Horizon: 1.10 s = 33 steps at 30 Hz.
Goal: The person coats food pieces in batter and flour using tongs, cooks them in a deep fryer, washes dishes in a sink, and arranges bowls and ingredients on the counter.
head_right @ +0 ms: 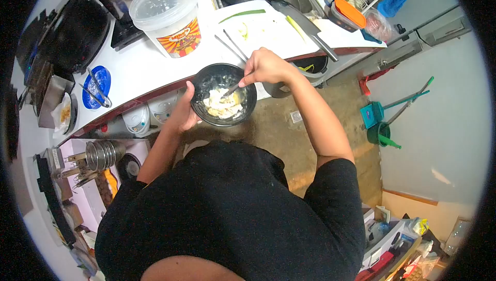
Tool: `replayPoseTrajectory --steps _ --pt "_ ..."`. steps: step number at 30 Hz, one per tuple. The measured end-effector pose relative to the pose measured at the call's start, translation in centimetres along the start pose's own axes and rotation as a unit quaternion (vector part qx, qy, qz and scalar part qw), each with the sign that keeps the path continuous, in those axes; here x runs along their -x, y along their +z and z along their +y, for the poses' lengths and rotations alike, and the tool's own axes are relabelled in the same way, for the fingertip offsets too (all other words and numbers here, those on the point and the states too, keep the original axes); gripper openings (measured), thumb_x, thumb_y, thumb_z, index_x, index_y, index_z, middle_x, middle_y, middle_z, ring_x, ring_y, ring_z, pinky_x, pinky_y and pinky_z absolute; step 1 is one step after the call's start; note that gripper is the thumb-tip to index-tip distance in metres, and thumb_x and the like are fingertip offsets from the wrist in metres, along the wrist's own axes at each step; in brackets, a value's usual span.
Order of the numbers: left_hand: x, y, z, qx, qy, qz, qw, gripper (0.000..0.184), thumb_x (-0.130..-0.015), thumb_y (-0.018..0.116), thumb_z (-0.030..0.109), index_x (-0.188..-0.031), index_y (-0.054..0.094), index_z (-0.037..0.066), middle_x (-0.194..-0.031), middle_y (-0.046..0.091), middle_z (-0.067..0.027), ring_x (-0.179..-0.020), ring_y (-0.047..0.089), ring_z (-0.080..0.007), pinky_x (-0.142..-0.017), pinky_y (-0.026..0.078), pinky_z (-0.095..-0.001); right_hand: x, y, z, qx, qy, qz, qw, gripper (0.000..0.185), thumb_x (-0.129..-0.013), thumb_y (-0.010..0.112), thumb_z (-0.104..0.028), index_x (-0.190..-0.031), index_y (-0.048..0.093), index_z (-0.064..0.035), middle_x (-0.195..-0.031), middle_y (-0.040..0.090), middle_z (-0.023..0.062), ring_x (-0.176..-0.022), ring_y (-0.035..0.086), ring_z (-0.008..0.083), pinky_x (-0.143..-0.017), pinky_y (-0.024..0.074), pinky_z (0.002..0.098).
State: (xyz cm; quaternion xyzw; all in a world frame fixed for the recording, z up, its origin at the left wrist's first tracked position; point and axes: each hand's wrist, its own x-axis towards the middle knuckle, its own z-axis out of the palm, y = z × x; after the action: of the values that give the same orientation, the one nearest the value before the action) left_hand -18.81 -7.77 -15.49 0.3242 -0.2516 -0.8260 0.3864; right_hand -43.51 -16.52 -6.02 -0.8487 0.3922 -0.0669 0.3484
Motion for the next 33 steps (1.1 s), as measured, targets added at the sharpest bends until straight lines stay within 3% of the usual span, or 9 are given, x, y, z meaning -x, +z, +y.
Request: replayPoseTrajectory --steps 3,5,7,12,16,19,23,27,33 --pt "-0.7 -1.7 -0.3 0.038 0.059 0.0 0.998 0.073 -0.087 0.027 0.065 -0.129 0.039 0.006 -0.121 0.053 -0.0097 -0.106 0.056 -0.0213 -0.081 0.052 -0.0377 1.2 -0.9 -2.0 0.111 -0.044 0.088 0.989 0.023 -0.065 0.077 -0.026 -0.068 0.068 -0.0045 -0.058 0.06 0.0086 -0.05 0.054 0.0219 -0.05 0.0416 0.0321" --pt "-0.5 -1.4 0.3 0.081 0.092 -0.003 0.992 0.075 -0.087 0.028 0.063 -0.132 0.032 0.003 -0.128 0.046 -0.0156 -0.116 0.049 -0.0277 -0.094 0.044 -0.0447 2.5 0.0 -4.0 0.285 -0.116 0.216 0.927 0.023 -0.066 0.074 -0.03 -0.067 0.066 -0.0081 -0.06 0.057 0.0057 -0.054 0.056 0.0248 -0.051 0.043 0.0347" --pt "-0.2 -0.6 0.9 0.064 0.107 0.003 0.992 0.074 -0.086 0.027 0.065 -0.132 0.035 0.007 -0.125 0.05 -0.0109 -0.111 0.053 -0.0227 -0.085 0.05 -0.0413 3.5 1.3 -4.8 0.351 -0.124 0.176 0.911 0.025 -0.067 0.071 -0.032 -0.064 0.06 -0.0096 -0.062 0.055 0.0033 -0.055 0.057 0.0234 -0.05 0.0427 0.036" --pt "-0.3 -0.3 0.6 -0.012 0.112 0.004 0.994 0.074 -0.086 0.032 0.063 -0.134 0.031 0.006 -0.128 0.047 -0.0107 -0.116 0.048 -0.022 -0.092 0.045 -0.0416 5.9 0.1 -6.6 0.324 -0.026 0.174 0.93 0.025 -0.067 0.07 -0.035 -0.064 0.064 -0.0106 -0.063 0.058 0.0031 -0.059 0.06 0.0236 -0.052 0.0454 0.0355" --pt "-0.9 -0.4 -0.9 0.055 0.127 -0.016 0.99 0.074 -0.087 0.038 0.057 -0.133 0.03 0.0 -0.132 0.042 -0.015 -0.121 0.043 -0.0264 -0.102 0.035 -0.0445 3.9 2.1 -4.7 0.302 -0.044 0.176 0.936 0.026 -0.068 0.069 -0.036 -0.064 0.065 -0.0106 -0.062 0.059 0.0036 -0.057 0.059 0.0237 -0.05 0.045 0.0359" --pt "-0.8 -0.2 -1.3 0.061 0.131 -0.063 0.987 0.074 -0.085 0.042 0.059 -0.135 0.031 0.005 -0.131 0.044 -0.0096 -0.119 0.045 -0.0217 -0.102 0.035 -0.0398 3.4 2.3 -5.0 0.329 0.002 0.264 0.906 0.027 -0.068 0.069 -0.037 -0.063 0.065 -0.0107 -0.063 0.06 0.004 -0.057 0.06 0.0239 -0.051 0.0452 0.037" --pt "-1.0 -0.7 -1.8 0.043 0.111 -0.026 0.993 0.077 -0.084 0.038 0.063 -0.133 0.033 0.005 -0.131 0.044 -0.0098 -0.121 0.043 -0.0216 -0.101 0.036 -0.0413 4.1 2.8 -5.2 0.318 -0.022 0.139 0.938 0.024 -0.069 0.07 -0.037 -0.068 0.067 -0.0125 -0.061 0.057 0.0016 -0.054 0.058 0.0227 -0.047 0.0424 0.0337" --pt "-1.0 -0.4 -2.5 0.079 0.143 0.016 0.986 0.079 -0.083 0.034 0.065 -0.133 0.033 0.005 -0.132 0.043 -0.0106 -0.121 0.043 -0.0224 -0.099 0.037 -0.043 5.7 1.6 -5.8 0.298 0.029 0.251 0.921 0.025 -0.067 0.072 -0.036 -0.067 0.067 -0.0119 -0.06 0.057 0.002 -0.054 0.058 0.0226 -0.047 0.043 0.0341" --pt "0.1 1.0 -3.1 0.064 0.149 -0.004 0.987 0.08 -0.083 0.034 0.066 -0.134 0.032 0.004 -0.134 0.042 -0.0113 -0.122 0.043 -0.0222 -0.101 0.036 -0.0411 4.7 4.7 -5.7 0.295 0.015 0.225 0.929 0.025 -0.065 0.073 -0.035 -0.066 0.066 -0.0111 -0.063 0.059 0.0031 -0.055 0.059 0.0237 -0.048 0.0436 0.035"
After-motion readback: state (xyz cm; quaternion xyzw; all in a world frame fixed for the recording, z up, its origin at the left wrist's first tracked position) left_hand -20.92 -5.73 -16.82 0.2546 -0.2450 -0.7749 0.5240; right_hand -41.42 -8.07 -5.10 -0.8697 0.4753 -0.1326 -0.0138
